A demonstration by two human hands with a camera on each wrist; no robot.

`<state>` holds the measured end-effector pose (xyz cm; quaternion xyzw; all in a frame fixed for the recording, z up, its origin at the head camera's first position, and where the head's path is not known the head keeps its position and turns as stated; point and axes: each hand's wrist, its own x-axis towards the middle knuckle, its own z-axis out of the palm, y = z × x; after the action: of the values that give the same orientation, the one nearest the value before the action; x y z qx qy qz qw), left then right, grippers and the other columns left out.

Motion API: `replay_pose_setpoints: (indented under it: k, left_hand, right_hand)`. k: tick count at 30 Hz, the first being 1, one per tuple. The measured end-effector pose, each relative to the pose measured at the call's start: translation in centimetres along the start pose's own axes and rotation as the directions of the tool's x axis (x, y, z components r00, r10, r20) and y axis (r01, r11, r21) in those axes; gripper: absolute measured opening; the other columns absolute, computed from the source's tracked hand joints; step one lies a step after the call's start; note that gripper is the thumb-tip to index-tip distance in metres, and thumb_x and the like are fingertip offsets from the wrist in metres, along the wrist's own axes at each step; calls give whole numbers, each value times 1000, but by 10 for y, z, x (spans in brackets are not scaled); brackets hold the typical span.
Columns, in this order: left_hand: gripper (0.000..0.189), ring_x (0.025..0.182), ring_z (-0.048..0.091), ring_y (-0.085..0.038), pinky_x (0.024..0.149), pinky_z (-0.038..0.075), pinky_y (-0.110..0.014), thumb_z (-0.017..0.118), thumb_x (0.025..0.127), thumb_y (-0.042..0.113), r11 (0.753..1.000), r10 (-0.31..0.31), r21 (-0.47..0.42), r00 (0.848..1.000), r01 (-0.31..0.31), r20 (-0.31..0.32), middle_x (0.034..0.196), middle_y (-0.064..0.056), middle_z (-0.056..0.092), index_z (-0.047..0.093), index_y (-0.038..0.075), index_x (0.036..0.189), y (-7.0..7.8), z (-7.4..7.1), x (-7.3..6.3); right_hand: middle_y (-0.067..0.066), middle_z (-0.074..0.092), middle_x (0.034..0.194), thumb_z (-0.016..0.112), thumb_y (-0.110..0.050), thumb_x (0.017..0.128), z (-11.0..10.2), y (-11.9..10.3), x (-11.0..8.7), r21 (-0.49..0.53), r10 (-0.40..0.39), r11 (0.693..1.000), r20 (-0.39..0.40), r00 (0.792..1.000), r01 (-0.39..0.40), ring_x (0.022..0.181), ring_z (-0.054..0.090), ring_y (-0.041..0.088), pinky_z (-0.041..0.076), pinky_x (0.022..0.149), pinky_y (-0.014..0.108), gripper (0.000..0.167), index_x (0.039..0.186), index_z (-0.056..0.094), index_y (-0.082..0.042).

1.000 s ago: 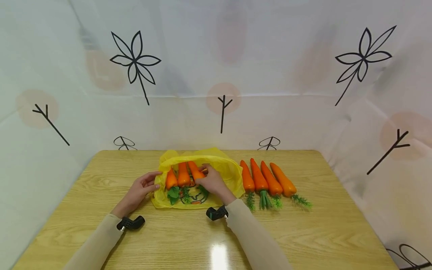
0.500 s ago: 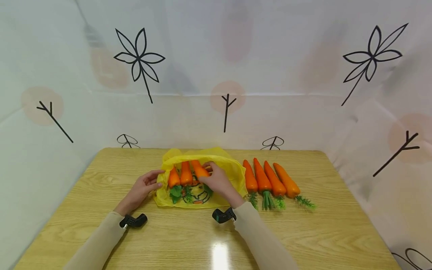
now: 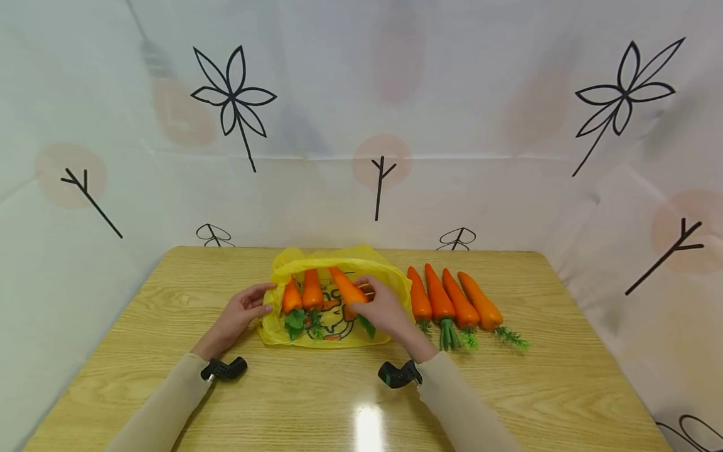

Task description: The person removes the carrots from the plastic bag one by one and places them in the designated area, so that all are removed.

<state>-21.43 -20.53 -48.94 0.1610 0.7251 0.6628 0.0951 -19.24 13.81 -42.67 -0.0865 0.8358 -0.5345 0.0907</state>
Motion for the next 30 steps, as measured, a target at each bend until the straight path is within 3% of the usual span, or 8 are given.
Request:
replay_pose_setpoints:
  k: [7,25,30]
  left_hand:
    - [48,102,60,-14,83,52,-24,65,96,6,999,1,35,1000,0,-22,147,-22,44,50,-2,141,-1,0,0]
    - [49,105,61,-14,85,52,-25,65,97,7,1000,1,25,1000,-1,-20,145,-24,45,49,-2,142,-3,0,0]
    - [49,106,61,-15,85,52,-24,65,97,7,1000,-6,24,1000,6,-19,146,-23,44,49,-2,142,-2,0,0]
  right_hand:
    - [9,62,125,72,-17,89,-15,7,-21,-89,-42,995,-25,999,40,105,58,27,53,79,36,40,127,60,-14]
    - [10,62,124,74,-15,90,-48,23,-69,-141,-137,981,-44,990,130,97,61,24,53,77,34,41,128,59,-12]
    - [9,62,125,73,-14,89,-61,26,-78,-146,-151,979,-58,987,141,101,60,24,52,79,32,42,129,60,-11]
